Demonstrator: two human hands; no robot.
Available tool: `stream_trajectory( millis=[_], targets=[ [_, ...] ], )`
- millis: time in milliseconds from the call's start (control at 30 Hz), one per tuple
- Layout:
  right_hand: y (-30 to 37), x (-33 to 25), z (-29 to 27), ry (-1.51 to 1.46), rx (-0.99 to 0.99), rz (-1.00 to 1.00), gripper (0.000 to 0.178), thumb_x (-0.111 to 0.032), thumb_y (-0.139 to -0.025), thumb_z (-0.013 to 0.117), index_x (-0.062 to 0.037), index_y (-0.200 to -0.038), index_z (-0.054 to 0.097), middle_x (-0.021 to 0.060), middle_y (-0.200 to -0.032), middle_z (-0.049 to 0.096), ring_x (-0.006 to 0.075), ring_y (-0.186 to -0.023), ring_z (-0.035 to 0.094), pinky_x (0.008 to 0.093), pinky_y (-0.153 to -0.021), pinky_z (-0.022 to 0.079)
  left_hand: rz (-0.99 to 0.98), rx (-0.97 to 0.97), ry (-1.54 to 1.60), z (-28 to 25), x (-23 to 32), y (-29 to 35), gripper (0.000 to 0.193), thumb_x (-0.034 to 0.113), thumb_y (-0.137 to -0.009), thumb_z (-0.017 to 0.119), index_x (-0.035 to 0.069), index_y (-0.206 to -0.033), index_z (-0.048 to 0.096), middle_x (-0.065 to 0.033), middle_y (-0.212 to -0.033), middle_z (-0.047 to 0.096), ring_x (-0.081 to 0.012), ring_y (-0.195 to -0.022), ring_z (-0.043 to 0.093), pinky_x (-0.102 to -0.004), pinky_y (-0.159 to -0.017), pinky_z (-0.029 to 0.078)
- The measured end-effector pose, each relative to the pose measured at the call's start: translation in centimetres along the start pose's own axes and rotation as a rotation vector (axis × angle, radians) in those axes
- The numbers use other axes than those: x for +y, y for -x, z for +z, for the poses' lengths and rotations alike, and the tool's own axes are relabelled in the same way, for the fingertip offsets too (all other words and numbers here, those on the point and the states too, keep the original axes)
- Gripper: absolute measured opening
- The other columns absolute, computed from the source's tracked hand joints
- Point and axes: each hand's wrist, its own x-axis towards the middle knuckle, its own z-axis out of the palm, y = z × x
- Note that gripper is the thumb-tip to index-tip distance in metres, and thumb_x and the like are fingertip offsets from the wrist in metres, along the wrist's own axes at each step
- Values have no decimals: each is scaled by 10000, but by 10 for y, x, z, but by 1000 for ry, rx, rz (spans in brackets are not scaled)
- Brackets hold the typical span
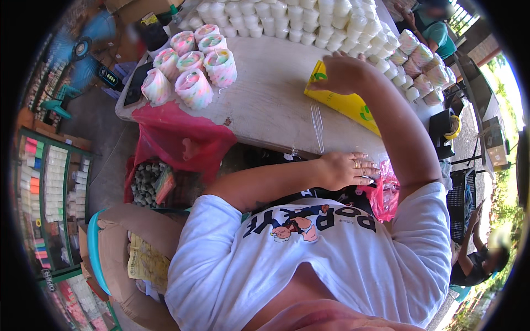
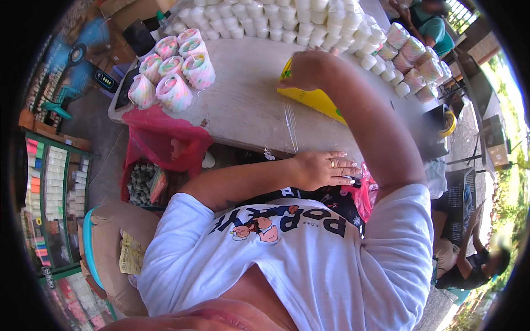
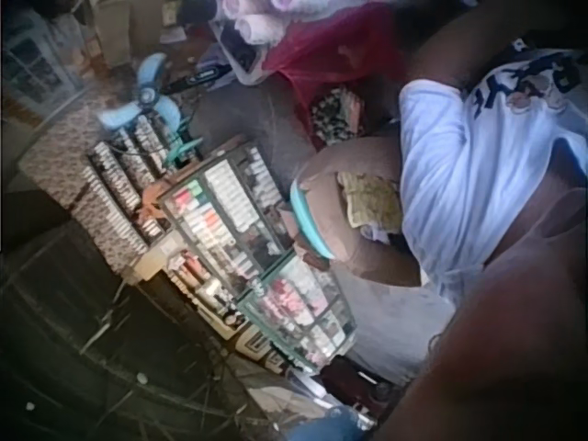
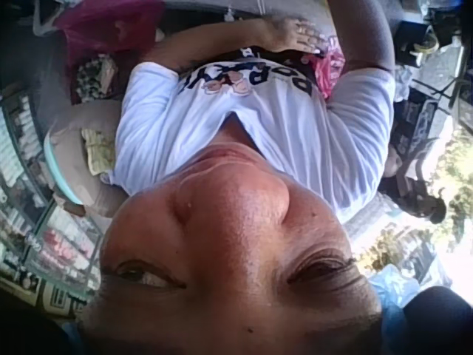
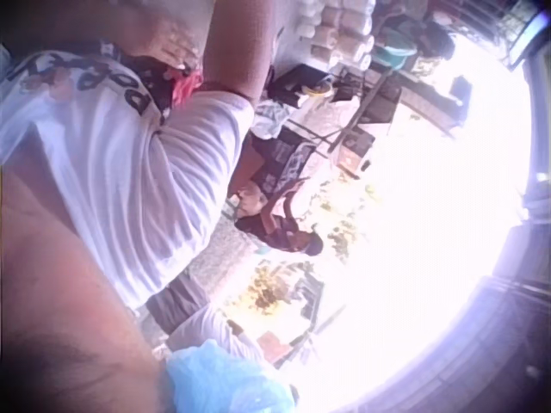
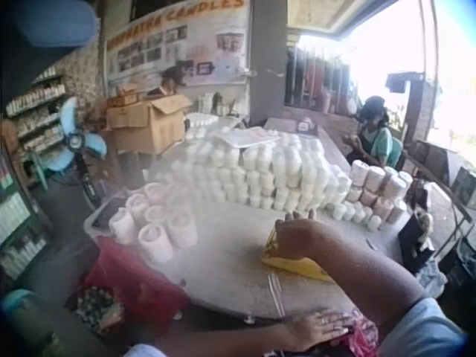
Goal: The person wraps individual cylindrical candles in clear plastic film, trims the film with scissors, and ties the film with a small rubber band. The wrapped candles are placed on the table in a growing stack.
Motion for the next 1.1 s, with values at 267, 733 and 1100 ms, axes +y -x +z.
stream_trajectory(
  millis=[267, 733, 1100],
  targets=[
    [-115, -138, 33, -935, 301, -292, 1112, -397, -541, 873, 68, -1346, 263, 283, -1269, 462, 374, -1171, 503, 369, -975, 432, -496, -277, 499, -32, 9, -8, 336, 229, -931, 402, 147, -1218, 556, -45, -1339, 497, -233, -1256, 421, -399, -1057, 301],
    [-67, -93, 57, -1845, 37, -267, 832, -199, -705, 794, 107, -1310, 312, 196, -1187, 550, 242, -1104, 555, 379, -940, 455, -481, -122, 526, -29, 9, -9, 384, 291, -960, 439, 102, -1288, 501, -107, -1355, 481, -280, -1272, 416, -380, -1056, 311],
    [145, 50, 108, -741, 523, -285, 742, -233, -680, 792, 14, -1288, 444, 161, -1170, 569, 310, -1085, 539, 380, -926, 446, -62, -146, -26, -16, 7, -1, 417, 145, -843, 470, 180, -1246, 572, -4, -1326, 536, -168, -1259, 462, -337, -953, 454]
  ],
)
